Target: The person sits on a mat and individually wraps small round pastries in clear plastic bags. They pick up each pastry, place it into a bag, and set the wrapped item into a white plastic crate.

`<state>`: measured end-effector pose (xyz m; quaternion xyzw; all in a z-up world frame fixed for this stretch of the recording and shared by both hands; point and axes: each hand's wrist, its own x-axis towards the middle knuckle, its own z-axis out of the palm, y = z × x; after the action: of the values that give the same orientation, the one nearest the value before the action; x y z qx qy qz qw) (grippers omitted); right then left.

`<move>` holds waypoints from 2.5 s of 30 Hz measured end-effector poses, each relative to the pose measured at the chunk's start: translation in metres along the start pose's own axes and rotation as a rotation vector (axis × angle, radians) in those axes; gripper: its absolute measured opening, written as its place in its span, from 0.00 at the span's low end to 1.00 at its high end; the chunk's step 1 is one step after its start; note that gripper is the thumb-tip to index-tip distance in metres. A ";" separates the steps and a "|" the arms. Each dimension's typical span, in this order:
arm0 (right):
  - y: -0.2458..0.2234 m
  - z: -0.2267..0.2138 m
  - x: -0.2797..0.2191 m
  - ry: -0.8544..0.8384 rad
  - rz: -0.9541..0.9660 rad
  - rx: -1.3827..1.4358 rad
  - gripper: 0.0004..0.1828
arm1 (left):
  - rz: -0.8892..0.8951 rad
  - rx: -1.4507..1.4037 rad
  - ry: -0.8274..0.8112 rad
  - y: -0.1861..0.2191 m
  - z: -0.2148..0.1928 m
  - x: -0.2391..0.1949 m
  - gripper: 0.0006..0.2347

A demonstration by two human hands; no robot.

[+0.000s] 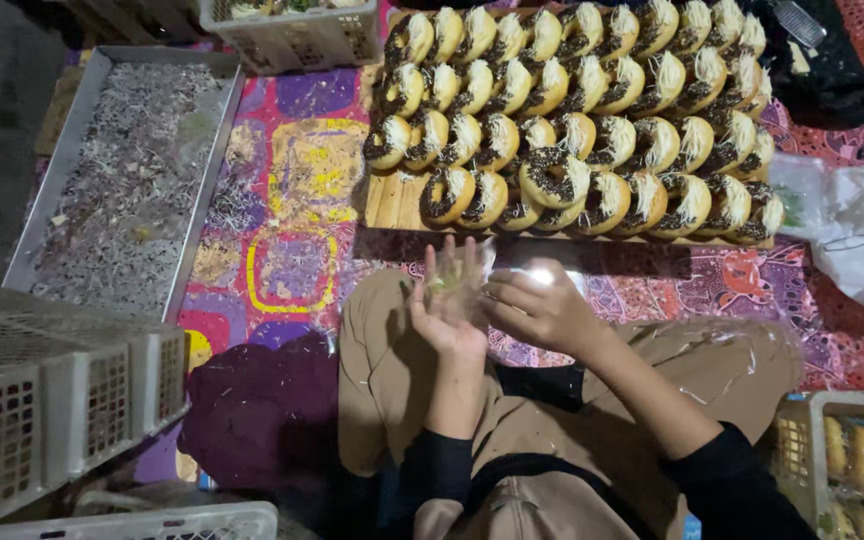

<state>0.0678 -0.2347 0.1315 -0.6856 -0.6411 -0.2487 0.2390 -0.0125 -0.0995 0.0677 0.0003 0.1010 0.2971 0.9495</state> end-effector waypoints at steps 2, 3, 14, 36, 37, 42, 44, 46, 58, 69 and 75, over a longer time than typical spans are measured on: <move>-0.001 0.000 -0.002 0.044 -0.001 -0.015 0.07 | 0.010 -0.004 -0.040 0.000 0.007 0.000 0.23; -0.002 -0.002 -0.004 0.047 0.001 -0.013 0.05 | 0.006 -0.014 -0.065 -0.001 0.010 -0.001 0.23; -0.004 -0.019 0.003 -0.223 -0.130 -0.102 0.03 | 0.231 1.528 -0.205 0.033 -0.006 -0.024 0.17; 0.006 0.009 0.004 -0.246 0.493 0.646 0.40 | 0.062 0.455 -0.015 0.036 -0.005 0.033 0.19; 0.025 0.015 0.001 -0.264 0.633 0.643 0.33 | 0.073 0.316 -0.006 0.049 -0.014 0.051 0.18; 0.117 0.038 -0.036 0.038 0.779 -0.136 0.64 | -0.024 -0.248 0.206 0.082 -0.040 0.086 0.19; 0.131 0.043 -0.041 0.009 0.867 -0.122 0.59 | -0.103 -0.271 0.012 0.079 -0.038 0.090 0.20; 0.124 0.046 -0.042 0.090 0.842 -0.076 0.60 | -0.141 -0.328 -0.068 0.074 -0.036 0.088 0.20; 0.087 0.067 -0.008 0.306 0.837 -0.072 0.21 | -0.016 -0.411 0.448 0.023 -0.034 0.085 0.27; -0.004 0.033 -0.005 0.768 0.814 0.858 0.26 | -0.106 -0.632 0.237 0.031 -0.047 0.082 0.32; -0.058 0.044 -0.002 0.800 0.879 0.795 0.26 | -0.070 -0.267 -0.289 -0.014 -0.029 0.040 0.25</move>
<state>0.0109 -0.2038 0.0968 -0.5978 -0.2106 -0.1095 0.7657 0.0221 -0.0897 0.0302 -0.0865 -0.0768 0.2714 0.9555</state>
